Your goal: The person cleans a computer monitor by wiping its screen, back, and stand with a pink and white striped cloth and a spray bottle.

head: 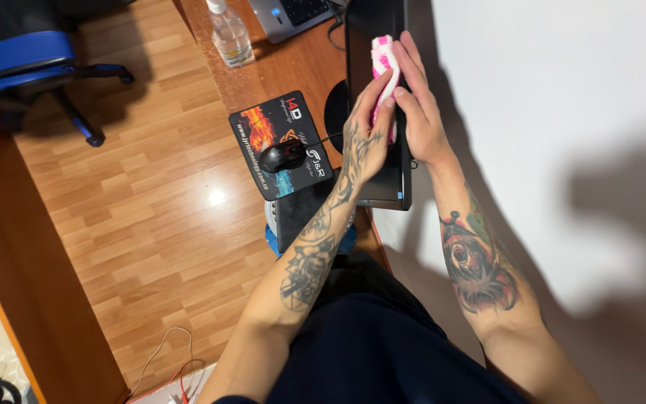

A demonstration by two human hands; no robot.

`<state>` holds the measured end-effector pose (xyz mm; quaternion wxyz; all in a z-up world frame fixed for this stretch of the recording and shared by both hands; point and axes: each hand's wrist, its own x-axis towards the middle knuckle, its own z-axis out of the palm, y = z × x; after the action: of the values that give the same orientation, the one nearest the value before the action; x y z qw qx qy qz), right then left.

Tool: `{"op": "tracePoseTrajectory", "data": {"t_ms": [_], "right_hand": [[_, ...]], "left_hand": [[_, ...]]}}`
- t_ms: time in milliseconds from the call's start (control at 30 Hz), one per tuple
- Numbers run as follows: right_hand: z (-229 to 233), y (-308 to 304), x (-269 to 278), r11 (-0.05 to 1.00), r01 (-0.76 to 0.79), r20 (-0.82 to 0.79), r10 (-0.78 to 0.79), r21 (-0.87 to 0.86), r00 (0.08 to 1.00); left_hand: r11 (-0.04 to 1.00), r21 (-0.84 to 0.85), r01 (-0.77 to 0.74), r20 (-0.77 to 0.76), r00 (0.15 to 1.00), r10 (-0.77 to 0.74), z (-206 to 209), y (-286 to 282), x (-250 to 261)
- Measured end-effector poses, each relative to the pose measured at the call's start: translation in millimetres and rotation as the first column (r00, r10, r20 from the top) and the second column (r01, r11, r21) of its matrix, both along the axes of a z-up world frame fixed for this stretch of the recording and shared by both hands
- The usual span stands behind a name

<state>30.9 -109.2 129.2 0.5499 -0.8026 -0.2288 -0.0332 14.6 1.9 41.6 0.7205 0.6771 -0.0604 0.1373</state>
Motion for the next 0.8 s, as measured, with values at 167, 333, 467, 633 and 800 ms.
{"op": "tracePoseTrajectory", "data": {"t_ms": [167, 333, 467, 633, 800], "right_hand": [[1.6, -1.4, -2.8, 1.000, -0.012, 0.037, 0.013, -0.029, 0.999], [-1.3, -0.8, 1.0, 1.000, -0.010, 0.032, 0.011, -0.027, 0.999], [-2.0, -3.3, -0.7, 1.000, -0.023, 0.023, 0.022, 0.011, 0.999], [-0.3, -3.1, -0.6, 0.999, 0.033, 0.016, -0.032, -0.033, 0.999], [-0.7, -2.0, -0.3, 0.999, 0.035, 0.006, -0.035, -0.041, 0.999]], "left_hand": [[0.993, 0.118, 0.020, -0.225, 0.974, 0.007, -98.5, 4.6, 27.1], [0.956, 0.293, -0.011, -0.135, 0.989, 0.053, -127.1, 8.5, 35.4], [0.996, -0.009, 0.088, -0.183, 0.979, -0.089, -35.1, 3.6, 24.8], [0.995, 0.093, 0.042, -0.177, 0.984, -0.025, -85.7, 6.0, 26.9], [0.994, 0.060, 0.092, -0.232, 0.970, -0.076, -131.8, 10.7, 15.9]]}}
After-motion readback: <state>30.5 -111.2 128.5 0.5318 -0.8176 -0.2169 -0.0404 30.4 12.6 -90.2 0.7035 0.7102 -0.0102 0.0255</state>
